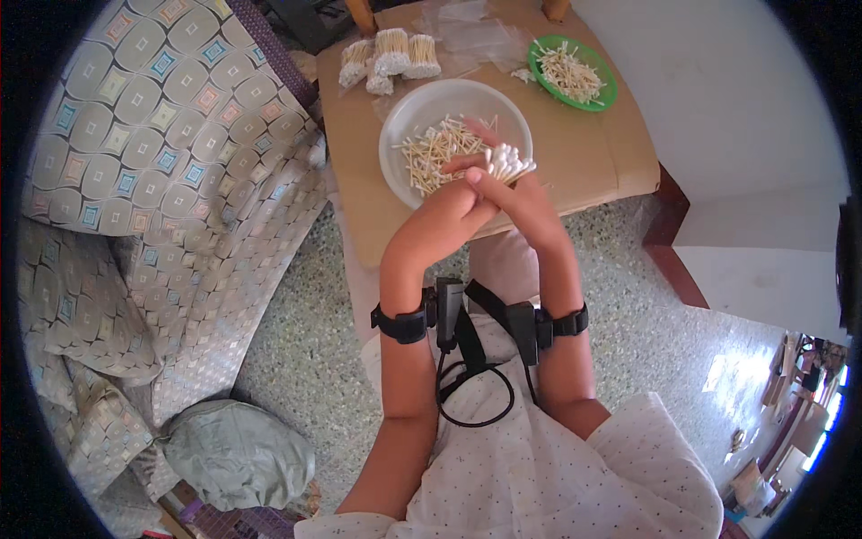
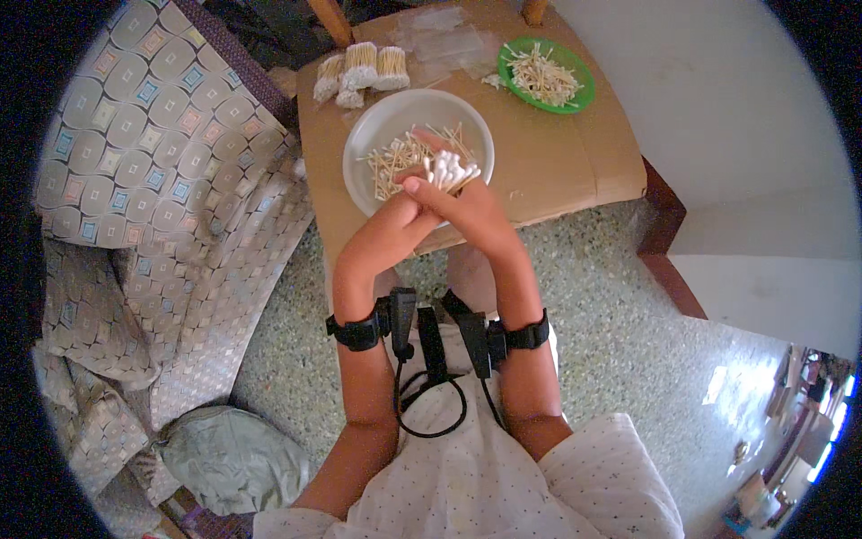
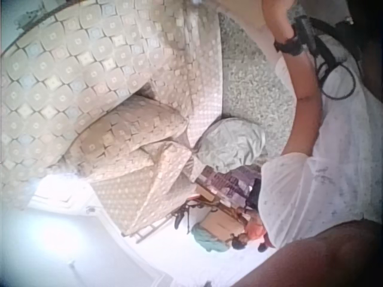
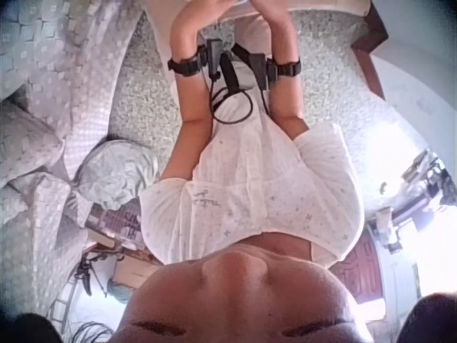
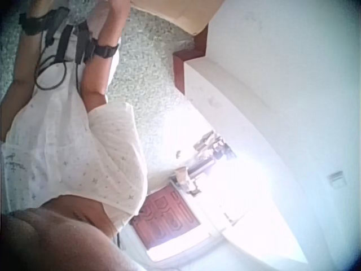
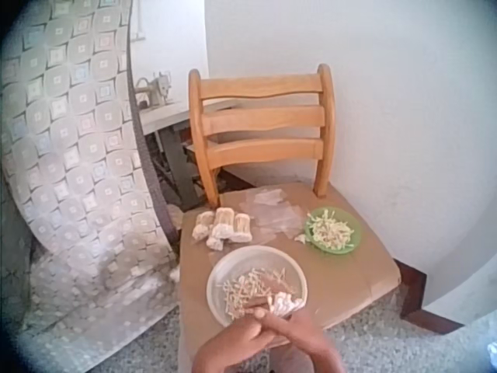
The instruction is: The recorder is sorting cotton swabs, grouping them together, and placing them on a plate and in plastic bags.
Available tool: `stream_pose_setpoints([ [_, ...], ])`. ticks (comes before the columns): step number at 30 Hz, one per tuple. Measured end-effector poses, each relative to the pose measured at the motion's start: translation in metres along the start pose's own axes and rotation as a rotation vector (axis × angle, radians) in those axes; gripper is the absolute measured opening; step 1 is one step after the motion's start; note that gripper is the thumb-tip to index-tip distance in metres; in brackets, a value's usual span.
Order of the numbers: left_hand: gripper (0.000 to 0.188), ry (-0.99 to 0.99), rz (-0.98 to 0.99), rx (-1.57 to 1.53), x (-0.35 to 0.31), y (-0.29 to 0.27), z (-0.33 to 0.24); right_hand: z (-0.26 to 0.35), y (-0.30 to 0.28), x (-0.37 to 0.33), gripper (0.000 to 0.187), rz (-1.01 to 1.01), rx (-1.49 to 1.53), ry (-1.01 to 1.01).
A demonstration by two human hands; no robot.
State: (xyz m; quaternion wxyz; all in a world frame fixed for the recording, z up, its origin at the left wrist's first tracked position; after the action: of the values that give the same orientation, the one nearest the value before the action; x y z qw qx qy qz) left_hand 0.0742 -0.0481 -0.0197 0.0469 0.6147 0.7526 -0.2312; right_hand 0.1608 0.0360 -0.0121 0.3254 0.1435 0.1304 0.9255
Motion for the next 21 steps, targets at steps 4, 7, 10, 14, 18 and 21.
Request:
stream_pose_setpoints([
  [4, 0.025, 0.146, -0.143, 0.127, 0.001, 0.003, -0.002, -0.009, 0.001, -0.002, 0.022, 0.043, -0.106, -0.038],
  [7, 0.024, 0.139, -0.236, 0.115, -0.001, -0.005, -0.009, -0.005, -0.001, 0.002, 0.022, -0.137, 0.004, -0.179],
  [10, 0.025, 0.13, -0.409, 0.189, -0.004, -0.025, -0.005, -0.007, -0.021, 0.003, 0.028, -0.442, 0.168, -0.21],
  [14, 0.022, 0.196, -0.839, 0.498, -0.002, -0.037, 0.009, -0.004, -0.026, 0.002, 0.026, -0.427, 0.403, -0.105],
  [18, 0.016, 0.142, -0.796, 0.704, 0.002, -0.022, 0.017, -0.005, -0.035, 0.005, 0.028, -0.309, -0.213, -0.069],
  [21, 0.011, 0.136, -0.789, 0.655, 0.007, -0.019, 0.017, -0.002, -0.034, 0.012, 0.032, -0.129, -1.109, -0.164],
])
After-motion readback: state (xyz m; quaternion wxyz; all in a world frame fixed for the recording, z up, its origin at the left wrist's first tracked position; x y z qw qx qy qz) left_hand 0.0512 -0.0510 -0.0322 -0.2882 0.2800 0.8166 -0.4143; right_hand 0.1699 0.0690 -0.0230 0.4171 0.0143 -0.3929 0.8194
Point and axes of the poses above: each hand's wrist, its own x-axis towards the middle knuckle, its own y-axis out of the palm, z = x × y, the point moved 3 cm from there along x, towards the middle knuckle, and after that the axes turned 11 degrees about -y, right-handed, at the moved point
